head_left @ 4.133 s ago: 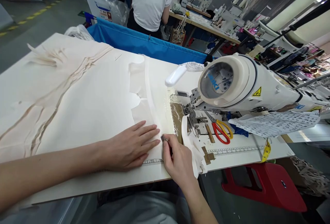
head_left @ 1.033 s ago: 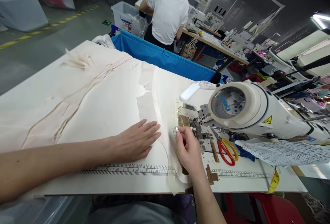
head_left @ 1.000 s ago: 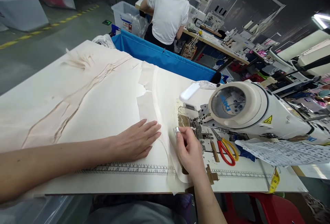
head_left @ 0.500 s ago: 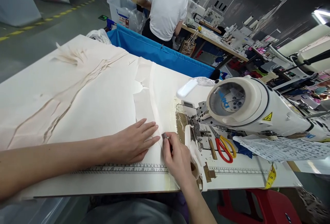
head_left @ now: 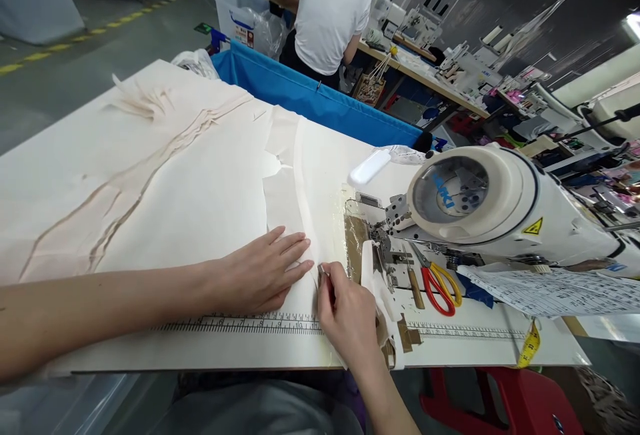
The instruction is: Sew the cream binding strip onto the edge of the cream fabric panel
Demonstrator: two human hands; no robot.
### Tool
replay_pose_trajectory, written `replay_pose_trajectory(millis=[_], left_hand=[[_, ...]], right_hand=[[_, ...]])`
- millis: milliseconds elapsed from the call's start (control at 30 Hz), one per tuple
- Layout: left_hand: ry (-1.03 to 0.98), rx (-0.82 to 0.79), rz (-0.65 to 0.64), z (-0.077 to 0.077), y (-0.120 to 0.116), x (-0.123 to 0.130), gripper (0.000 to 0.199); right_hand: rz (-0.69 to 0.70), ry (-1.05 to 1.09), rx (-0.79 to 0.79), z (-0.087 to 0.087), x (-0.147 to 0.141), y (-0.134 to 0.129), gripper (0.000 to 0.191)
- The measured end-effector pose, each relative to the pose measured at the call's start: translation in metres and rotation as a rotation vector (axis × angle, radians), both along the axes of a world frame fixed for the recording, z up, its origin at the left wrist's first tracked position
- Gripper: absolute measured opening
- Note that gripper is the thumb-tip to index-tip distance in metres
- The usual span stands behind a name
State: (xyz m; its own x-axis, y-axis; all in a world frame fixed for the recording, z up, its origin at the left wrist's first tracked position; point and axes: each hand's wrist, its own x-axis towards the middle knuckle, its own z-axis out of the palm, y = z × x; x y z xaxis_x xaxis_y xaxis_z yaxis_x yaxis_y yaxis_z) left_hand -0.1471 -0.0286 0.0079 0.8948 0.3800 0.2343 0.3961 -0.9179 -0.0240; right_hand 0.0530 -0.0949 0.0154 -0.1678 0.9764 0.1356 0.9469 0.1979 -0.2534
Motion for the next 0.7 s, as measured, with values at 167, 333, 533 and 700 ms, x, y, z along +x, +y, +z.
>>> replay_pose_trajectory(millis=[167,333,533,700], left_hand=[[-0.014,-0.003,0.005,0.0,-0.001,0.0,0.046],[-0.058,-0.025,0.052,-0.003,0.01,-0.002,0.041],[-0.063,-0.063,0.046,-0.013,0.02,-0.003,0.046],[-0.068,-0.046,0.073,-0.012,0.02,0.0,0.045]], right_hand=[[0.021,-0.021,0.041,0.004,0.011,-0.02,0.026],[-0.004,-0.116,-0.016,0.004,0.004,0.002,0.022],[0.048,-0.138,-0.047,0.015,-0.001,0.043,0.016],[0.0,-0.03,-0.042,0.017,0.003,0.047,0.022]])
